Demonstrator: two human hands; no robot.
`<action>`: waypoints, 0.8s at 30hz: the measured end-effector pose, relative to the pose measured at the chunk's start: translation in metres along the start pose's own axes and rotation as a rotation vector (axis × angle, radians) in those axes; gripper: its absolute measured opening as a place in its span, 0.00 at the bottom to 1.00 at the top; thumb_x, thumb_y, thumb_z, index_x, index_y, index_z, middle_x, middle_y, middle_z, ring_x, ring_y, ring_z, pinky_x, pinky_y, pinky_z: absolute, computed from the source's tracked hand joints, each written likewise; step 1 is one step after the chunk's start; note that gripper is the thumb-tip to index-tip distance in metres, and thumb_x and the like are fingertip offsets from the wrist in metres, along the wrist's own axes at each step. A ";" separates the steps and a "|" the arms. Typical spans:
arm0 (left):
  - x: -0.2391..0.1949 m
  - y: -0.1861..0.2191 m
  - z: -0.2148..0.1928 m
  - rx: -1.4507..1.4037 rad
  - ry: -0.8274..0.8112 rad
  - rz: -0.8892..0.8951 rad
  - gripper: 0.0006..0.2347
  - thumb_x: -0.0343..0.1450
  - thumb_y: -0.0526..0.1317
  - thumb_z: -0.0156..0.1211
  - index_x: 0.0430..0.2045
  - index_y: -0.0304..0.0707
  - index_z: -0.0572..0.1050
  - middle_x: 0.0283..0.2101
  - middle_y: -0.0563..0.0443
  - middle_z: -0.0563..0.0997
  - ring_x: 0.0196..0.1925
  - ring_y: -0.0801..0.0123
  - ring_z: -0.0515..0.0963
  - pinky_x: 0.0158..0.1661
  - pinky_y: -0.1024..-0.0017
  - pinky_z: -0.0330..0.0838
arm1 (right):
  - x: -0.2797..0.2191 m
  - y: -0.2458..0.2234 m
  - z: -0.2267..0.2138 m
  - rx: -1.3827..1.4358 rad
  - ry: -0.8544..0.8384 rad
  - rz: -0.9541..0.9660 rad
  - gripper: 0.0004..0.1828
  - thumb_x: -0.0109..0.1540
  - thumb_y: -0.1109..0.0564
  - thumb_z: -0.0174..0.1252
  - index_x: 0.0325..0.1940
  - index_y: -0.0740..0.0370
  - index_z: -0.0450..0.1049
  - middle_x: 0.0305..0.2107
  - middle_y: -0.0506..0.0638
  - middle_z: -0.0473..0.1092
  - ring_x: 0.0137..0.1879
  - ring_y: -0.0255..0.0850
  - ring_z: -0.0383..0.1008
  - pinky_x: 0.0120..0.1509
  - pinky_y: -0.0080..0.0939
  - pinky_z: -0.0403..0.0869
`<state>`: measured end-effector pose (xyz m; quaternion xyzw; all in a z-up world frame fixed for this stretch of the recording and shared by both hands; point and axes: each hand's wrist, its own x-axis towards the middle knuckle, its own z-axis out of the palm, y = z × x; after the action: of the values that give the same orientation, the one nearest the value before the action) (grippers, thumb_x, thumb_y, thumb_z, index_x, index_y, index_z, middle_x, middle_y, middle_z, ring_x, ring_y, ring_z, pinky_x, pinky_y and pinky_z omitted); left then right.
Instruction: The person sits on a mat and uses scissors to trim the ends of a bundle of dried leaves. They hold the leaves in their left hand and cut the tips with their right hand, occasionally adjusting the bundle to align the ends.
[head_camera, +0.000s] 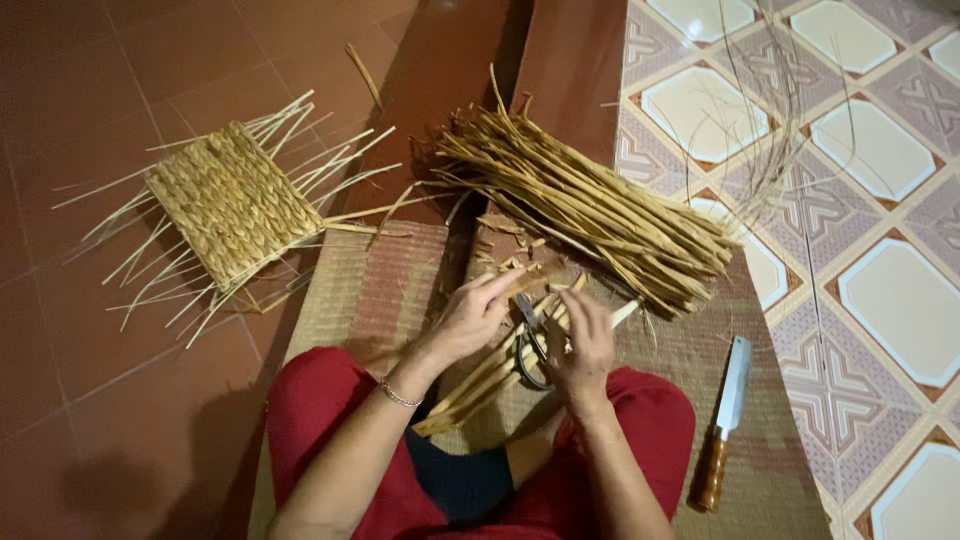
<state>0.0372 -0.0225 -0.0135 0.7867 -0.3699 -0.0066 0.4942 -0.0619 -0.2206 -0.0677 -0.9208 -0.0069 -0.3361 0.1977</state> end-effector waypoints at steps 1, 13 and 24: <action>-0.001 0.001 0.004 -0.010 -0.042 -0.071 0.25 0.75 0.27 0.47 0.71 0.46 0.62 0.36 0.45 0.78 0.23 0.71 0.73 0.22 0.76 0.73 | 0.013 -0.012 -0.013 -0.015 0.120 -0.082 0.27 0.66 0.60 0.61 0.70 0.58 0.66 0.60 0.60 0.69 0.66 0.55 0.70 0.76 0.54 0.67; -0.010 0.037 -0.045 0.271 -0.109 -0.184 0.24 0.74 0.33 0.59 0.66 0.42 0.61 0.25 0.51 0.76 0.22 0.69 0.72 0.23 0.71 0.70 | 0.039 0.014 -0.041 -0.081 -0.130 -0.221 0.09 0.68 0.65 0.52 0.53 0.62 0.70 0.25 0.48 0.67 0.31 0.38 0.69 0.54 0.56 0.73; 0.000 0.019 -0.065 0.700 0.295 0.384 0.05 0.73 0.30 0.56 0.38 0.39 0.78 0.34 0.53 0.78 0.40 0.66 0.74 0.42 0.65 0.65 | 0.013 0.002 -0.041 0.245 -0.554 0.044 0.14 0.73 0.51 0.48 0.37 0.58 0.72 0.14 0.48 0.62 0.18 0.37 0.60 0.20 0.37 0.61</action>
<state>0.0511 0.0232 0.0352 0.8164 -0.4151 0.3242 0.2369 -0.0768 -0.2393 -0.0324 -0.9467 -0.0812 -0.0645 0.3049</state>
